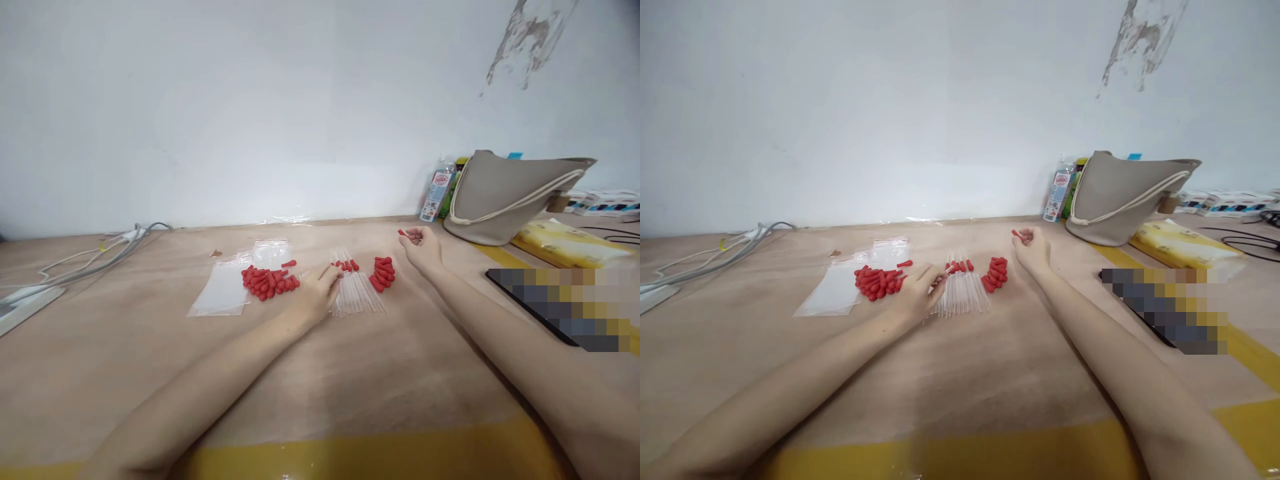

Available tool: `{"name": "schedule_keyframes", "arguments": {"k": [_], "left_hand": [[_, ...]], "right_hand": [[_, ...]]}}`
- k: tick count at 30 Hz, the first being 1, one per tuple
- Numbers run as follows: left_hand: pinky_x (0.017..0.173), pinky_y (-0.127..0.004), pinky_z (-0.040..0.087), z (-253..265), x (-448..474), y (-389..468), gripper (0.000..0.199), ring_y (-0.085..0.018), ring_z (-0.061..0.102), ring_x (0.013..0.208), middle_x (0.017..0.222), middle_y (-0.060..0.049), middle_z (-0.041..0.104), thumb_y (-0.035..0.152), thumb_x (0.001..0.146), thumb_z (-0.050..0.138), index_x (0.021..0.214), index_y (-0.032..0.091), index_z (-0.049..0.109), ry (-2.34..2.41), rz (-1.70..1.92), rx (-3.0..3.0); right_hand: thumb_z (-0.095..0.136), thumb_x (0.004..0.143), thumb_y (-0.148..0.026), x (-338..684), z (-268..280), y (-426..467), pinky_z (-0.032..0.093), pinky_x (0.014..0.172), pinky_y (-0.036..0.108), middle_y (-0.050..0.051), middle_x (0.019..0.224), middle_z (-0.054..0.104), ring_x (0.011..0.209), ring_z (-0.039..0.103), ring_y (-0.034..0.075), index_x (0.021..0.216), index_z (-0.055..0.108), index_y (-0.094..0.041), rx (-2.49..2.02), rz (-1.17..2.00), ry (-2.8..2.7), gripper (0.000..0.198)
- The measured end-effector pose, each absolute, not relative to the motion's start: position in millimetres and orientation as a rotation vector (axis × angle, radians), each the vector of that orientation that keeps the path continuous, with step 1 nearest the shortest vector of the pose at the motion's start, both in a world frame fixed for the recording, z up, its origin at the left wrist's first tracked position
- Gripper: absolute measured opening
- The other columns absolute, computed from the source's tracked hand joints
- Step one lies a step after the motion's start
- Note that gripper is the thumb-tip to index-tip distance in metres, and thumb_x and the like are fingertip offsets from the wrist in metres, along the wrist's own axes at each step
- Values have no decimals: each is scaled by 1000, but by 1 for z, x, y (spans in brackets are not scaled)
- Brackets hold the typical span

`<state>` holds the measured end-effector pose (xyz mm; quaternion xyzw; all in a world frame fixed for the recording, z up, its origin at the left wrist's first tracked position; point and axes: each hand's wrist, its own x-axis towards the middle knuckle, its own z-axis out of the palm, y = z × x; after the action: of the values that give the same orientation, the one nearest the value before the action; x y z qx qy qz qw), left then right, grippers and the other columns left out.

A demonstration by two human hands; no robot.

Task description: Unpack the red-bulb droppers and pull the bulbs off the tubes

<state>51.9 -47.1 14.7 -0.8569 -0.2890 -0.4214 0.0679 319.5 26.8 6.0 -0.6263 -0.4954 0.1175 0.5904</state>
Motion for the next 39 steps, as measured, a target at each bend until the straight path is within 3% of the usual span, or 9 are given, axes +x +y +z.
{"name": "schedule_keyframes", "arguments": {"k": [5, 11, 15, 19, 22, 30, 34, 36, 39], "left_hand": [[70, -29, 46, 12, 85, -40, 20, -17, 52, 75, 79, -5, 55, 7, 85, 36, 79, 16, 52, -694, -928, -2595], [71, -31, 46, 10, 105, -44, 19, -20, 53, 75, 79, -9, 57, 4, 82, 38, 79, 12, 55, -648, -519, -2606], [77, -34, 46, 10, 107, -56, 20, -21, 54, 80, 81, -11, 58, 22, 88, 40, 83, 11, 56, -692, -595, -2679], [84, -38, 44, 11, 87, -66, 36, -24, 52, 94, 100, -13, 57, 44, 85, 45, 97, 12, 57, -725, -863, -2716], [88, -40, 42, 9, 53, -68, 29, -25, 49, 101, 107, -12, 55, 38, 84, 48, 99, 14, 57, -716, -929, -2667], [86, -38, 42, 4, -25, -69, 17, -20, 50, 95, 97, -8, 57, 20, 86, 46, 98, 16, 58, -975, -1013, -2635], [85, -38, 42, 4, -23, -68, 15, -19, 50, 93, 95, -7, 56, 22, 86, 45, 91, 17, 59, -1019, -995, -2681], [86, -38, 42, 4, -21, -67, 14, -20, 50, 93, 95, -7, 56, 22, 86, 46, 90, 17, 59, -1001, -972, -2704], [85, -38, 42, 2, -20, -67, 14, -20, 50, 93, 96, -7, 56, 22, 86, 47, 92, 17, 58, -999, -1006, -2689]], "right_hand": [[60, 64, -33, 324, -18, 41, 44, 59, 26, 3, 70, 59, 61, 53, 12, 85, 60, -11, -1442, 474, -1115, 29], [69, 56, -40, 317, -23, 34, 45, 62, 25, 4, 73, 63, 65, 57, 13, 75, 60, -14, -1341, 668, -1206, 34], [69, 56, -46, 317, -23, 32, 46, 66, 26, 5, 75, 66, 67, 60, 14, 75, 61, -14, -1317, 769, -1279, 38], [65, 59, -49, 320, -25, 34, 46, 67, 27, 6, 74, 67, 68, 60, 16, 72, 64, -13, -1352, 794, -1339, 38], [58, 66, -51, 322, -27, 37, 46, 71, 27, 7, 79, 68, 74, 61, 17, 74, 66, -13, -1399, 744, -1356, 40], [40, 79, -50, 317, -5, 33, 43, 70, 29, 8, 86, 67, 79, 60, 18, 91, 65, -12, -1570, 397, -1378, 47], [56, 70, -42, 290, 26, 19, 37, 78, 34, 5, 81, 66, 83, 57, 22, 77, 68, -18, -1661, 233, -1577, 28], [51, 74, -38, 267, 38, 13, 31, 85, 38, 6, 88, 66, 92, 54, 24, 76, 68, -20, -1855, 6, -1894, 24], [53, 72, -31, 237, 46, 14, 27, 87, 42, 10, 88, 65, 96, 52, 27, 69, 67, -17, -1995, -46, -2010, 19]]}}
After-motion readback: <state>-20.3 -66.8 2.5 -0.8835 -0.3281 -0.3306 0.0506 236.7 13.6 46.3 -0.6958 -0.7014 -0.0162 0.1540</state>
